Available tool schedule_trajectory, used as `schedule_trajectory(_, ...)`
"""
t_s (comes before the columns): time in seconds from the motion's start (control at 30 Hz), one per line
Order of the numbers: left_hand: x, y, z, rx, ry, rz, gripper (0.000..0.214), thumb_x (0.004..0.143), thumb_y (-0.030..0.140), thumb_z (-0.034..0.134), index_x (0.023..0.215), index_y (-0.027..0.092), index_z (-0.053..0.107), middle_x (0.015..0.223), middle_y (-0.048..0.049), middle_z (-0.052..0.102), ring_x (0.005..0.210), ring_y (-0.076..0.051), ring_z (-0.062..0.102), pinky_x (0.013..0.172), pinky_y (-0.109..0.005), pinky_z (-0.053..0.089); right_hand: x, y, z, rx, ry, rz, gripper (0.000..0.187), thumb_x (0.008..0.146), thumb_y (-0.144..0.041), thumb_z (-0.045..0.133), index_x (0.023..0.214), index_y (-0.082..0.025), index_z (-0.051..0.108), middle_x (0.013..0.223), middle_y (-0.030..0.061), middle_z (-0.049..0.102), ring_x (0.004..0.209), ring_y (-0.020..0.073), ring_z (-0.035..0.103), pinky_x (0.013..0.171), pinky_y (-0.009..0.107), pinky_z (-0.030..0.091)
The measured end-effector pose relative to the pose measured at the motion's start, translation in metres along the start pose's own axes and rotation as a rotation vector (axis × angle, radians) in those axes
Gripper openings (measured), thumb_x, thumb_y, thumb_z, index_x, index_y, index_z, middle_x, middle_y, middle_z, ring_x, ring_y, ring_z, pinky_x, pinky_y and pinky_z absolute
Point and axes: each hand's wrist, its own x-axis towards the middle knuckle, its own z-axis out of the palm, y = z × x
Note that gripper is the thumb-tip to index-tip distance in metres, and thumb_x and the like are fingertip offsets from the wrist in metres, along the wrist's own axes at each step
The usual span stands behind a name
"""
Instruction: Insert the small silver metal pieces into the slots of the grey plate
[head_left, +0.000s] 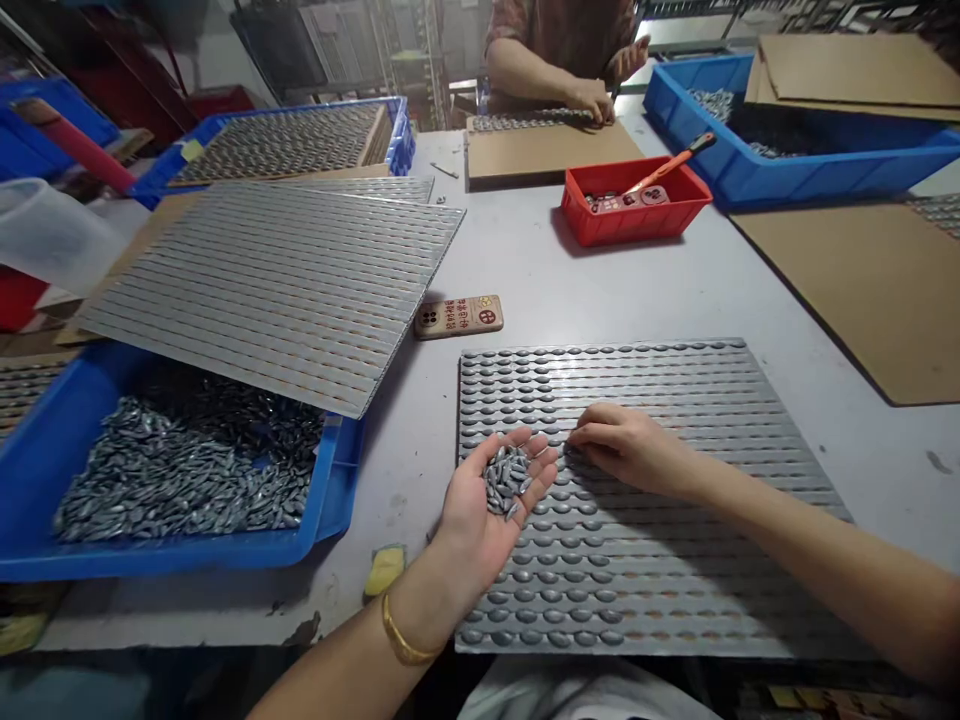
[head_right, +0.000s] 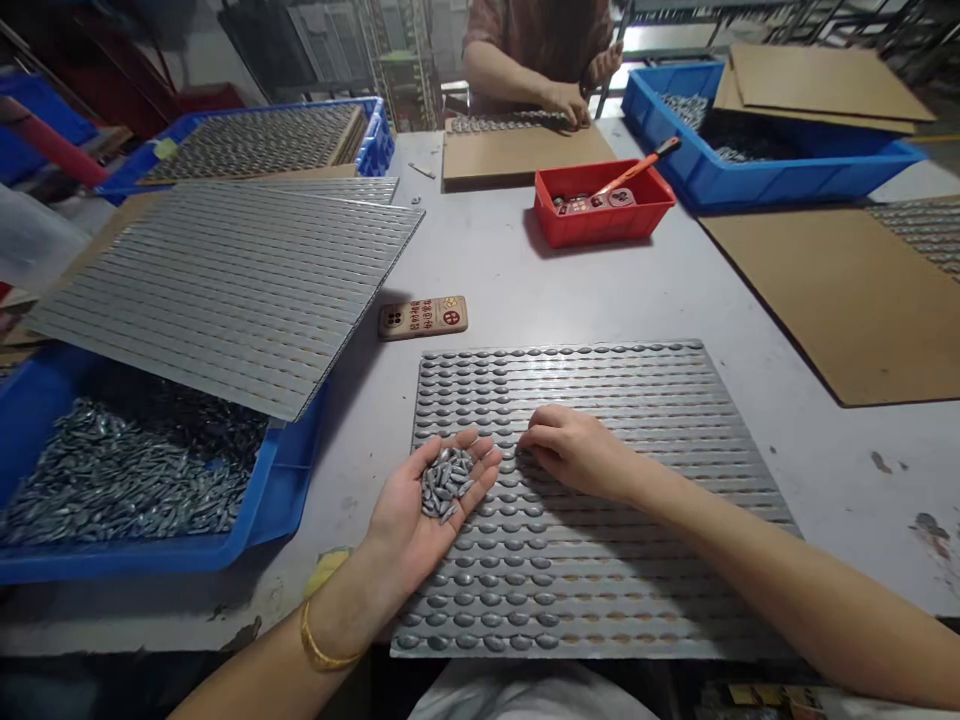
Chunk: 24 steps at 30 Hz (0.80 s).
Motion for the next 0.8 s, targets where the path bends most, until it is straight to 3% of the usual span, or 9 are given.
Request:
schedule_trajectory(0.27, 0.009, 0.000, -0.002, -0.013, -0.080, -0.036, 0.033, 0.087, 0.025, 0.057, 0.111, 0.004, 0.065, 0.115, -0.0210, 0.068, 0.113, -0.034, 0.062, 0.094, -0.042, 0.054, -0.002, 0.001, 0.003, 0.071, 0.059, -0.014, 0.024, 0.092, -0.013, 0.045, 0.100, -0.020, 0.066, 0.087, 0.0072, 0.061, 0.078, 0.0175, 0.058, 0.065, 0.028, 0.047)
schedule_trajectory(0.43, 0.011, 0.000, -0.005, -0.002, -0.088, -0.026, 0.032, 0.087, 0.026, 0.057, 0.111, 0.007, 0.066, 0.108, -0.0172, 0.071, 0.102, -0.029, 0.067, 0.094, -0.046, 0.053, 0.014, -0.029, -0.013, 0.187, 0.140, -0.013, 0.026, 0.093, -0.020, 0.052, 0.118, -0.023, 0.061, 0.099, 0.0083, 0.061, 0.086, 0.0180, 0.058, 0.072, 0.030, 0.049)
schedule_trajectory(0.53, 0.012, -0.002, -0.007, -0.020, -0.093, 0.022, 0.027, 0.088, 0.024, 0.055, 0.106, 0.009, 0.068, 0.098, -0.0112, 0.073, 0.089, -0.022, 0.069, 0.094, -0.046, 0.053, 0.029, -0.050, -0.013, 0.140, 0.102, -0.044, 0.031, 0.092, -0.019, 0.054, 0.122, -0.025, 0.060, 0.098, 0.0073, 0.061, 0.087, 0.0189, 0.055, 0.072, 0.032, 0.047)
schedule_trajectory(0.7, 0.011, 0.000, -0.005, -0.021, -0.093, 0.028, 0.025, 0.089, 0.021, 0.051, 0.100, 0.008, 0.069, 0.092, -0.0099, 0.073, 0.082, -0.018, 0.069, 0.091, -0.041, 0.054, 0.039, -0.058, -0.003, 0.170, 0.099, -0.030, 0.017, 0.091, -0.016, 0.054, 0.101, -0.022, 0.067, 0.089, 0.0057, 0.060, 0.080, 0.0169, 0.053, 0.068, 0.030, 0.044)
schedule_trajectory(0.8, 0.010, 0.003, -0.004, -0.003, -0.094, 0.042, 0.024, 0.089, 0.020, 0.051, 0.099, 0.007, 0.069, 0.094, -0.0123, 0.073, 0.089, -0.021, 0.069, 0.092, -0.040, 0.054, 0.035, -0.055, -0.005, 0.258, 0.122, 0.018, 0.016, 0.090, -0.014, 0.054, 0.098, -0.021, 0.066, 0.085, 0.0041, 0.061, 0.075, 0.0147, 0.054, 0.064, 0.026, 0.043)
